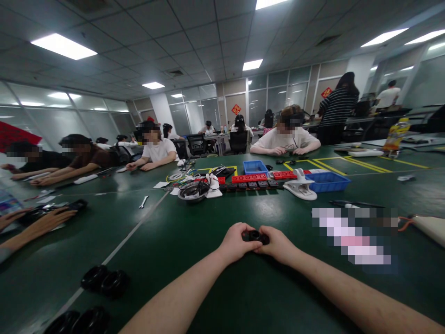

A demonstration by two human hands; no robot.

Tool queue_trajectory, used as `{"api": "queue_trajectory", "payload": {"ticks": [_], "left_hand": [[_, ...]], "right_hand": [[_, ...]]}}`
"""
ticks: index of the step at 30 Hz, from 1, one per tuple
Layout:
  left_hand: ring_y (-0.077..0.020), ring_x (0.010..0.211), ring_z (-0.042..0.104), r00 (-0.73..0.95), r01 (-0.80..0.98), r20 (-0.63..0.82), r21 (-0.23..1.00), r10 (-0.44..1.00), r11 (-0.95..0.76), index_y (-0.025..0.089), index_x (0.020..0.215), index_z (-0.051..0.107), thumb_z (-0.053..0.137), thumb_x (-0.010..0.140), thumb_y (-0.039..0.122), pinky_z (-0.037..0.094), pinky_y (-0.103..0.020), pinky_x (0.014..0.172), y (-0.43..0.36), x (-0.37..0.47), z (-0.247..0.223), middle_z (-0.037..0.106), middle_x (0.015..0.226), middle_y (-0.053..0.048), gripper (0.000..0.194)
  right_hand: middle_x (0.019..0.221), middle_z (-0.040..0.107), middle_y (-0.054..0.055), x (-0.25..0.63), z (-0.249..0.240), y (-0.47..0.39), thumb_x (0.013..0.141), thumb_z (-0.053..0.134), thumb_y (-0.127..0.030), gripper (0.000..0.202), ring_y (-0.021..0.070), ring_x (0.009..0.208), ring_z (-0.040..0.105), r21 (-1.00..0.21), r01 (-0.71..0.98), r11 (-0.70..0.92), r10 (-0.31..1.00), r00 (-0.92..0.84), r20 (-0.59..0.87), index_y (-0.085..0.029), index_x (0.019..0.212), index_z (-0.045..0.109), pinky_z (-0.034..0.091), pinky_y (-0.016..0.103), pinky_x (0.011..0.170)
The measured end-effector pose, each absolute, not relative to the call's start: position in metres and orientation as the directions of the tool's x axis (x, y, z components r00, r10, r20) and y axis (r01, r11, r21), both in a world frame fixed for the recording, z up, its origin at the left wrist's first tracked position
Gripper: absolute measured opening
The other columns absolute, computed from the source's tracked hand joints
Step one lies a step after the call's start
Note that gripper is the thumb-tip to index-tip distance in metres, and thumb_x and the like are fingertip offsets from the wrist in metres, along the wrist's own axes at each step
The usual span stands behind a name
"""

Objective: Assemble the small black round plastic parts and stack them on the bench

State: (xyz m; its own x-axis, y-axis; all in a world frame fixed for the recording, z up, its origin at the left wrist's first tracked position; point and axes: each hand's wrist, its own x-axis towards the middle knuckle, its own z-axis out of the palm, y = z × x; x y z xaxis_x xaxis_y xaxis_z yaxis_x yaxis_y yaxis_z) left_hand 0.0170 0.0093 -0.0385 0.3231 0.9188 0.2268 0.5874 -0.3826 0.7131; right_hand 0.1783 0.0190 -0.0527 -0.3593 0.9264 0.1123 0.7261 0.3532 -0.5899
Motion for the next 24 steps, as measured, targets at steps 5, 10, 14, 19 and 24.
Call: {"api": "queue_trajectory", "payload": {"ticks": [5,10,14,19,24], "left_hand": [[-0.0164,0.075,0.048,0.138,0.677,0.283,0.673,0.949,-0.299,0.018,0.077,0.055,0.064,0.059,0.036,0.036,-0.026,0.065,0.007,0.029,-0.045,0.053,0.077,-0.001,0.026],[-0.0168,0.077,0.047,0.134,0.696,0.308,0.647,0.942,-0.311,0.018,0.077,0.055,0.063,0.061,0.036,0.035,-0.027,0.067,0.007,0.030,-0.044,0.052,0.077,-0.001,0.025],[-0.0148,0.074,0.047,0.276,0.599,0.259,0.707,0.926,-0.376,0.017,0.079,0.056,0.065,0.058,0.034,0.036,-0.024,0.064,0.010,0.020,-0.042,0.052,0.078,0.000,0.029],[-0.0127,0.068,0.046,0.433,0.504,0.149,0.778,0.889,-0.376,0.016,0.084,0.058,0.066,0.056,0.040,0.035,-0.022,0.058,0.014,0.009,-0.040,0.051,0.079,-0.001,0.038],[-0.0127,0.068,0.045,0.453,0.482,0.137,0.794,0.881,-0.371,0.016,0.085,0.058,0.066,0.055,0.043,0.035,-0.022,0.058,0.018,0.008,-0.043,0.051,0.080,-0.001,0.041]], "right_hand": [[0.071,0.053,0.002,0.167,-0.049,0.012,0.063,0.057,-0.031,0.018,0.0144,0.062,0.050,-0.425,0.851,0.309,0.948,-0.242,0.205,-0.018,0.068,0.044,0.029,0.022,0.049],[0.076,0.054,0.005,0.164,-0.044,0.007,0.067,0.054,-0.034,0.019,0.0173,0.068,0.052,-0.359,0.871,0.336,0.938,-0.276,0.208,-0.017,0.071,0.048,0.033,0.025,0.055],[0.086,0.055,0.006,0.176,-0.040,0.010,0.061,0.061,-0.039,0.037,0.0192,0.076,0.052,-0.496,0.759,0.422,0.905,-0.385,0.181,-0.016,0.088,0.051,0.037,0.026,0.063],[0.092,0.056,0.003,0.192,-0.030,0.016,0.059,0.064,-0.028,0.044,0.0189,0.083,0.051,-0.677,0.557,0.481,0.792,-0.607,0.063,-0.018,0.101,0.052,0.039,0.027,0.070],[0.082,0.056,0.001,0.193,-0.030,0.020,0.062,0.062,-0.024,0.029,0.0165,0.075,0.052,-0.715,0.530,0.456,0.775,-0.631,0.026,-0.017,0.090,0.057,0.038,0.024,0.065]]}}
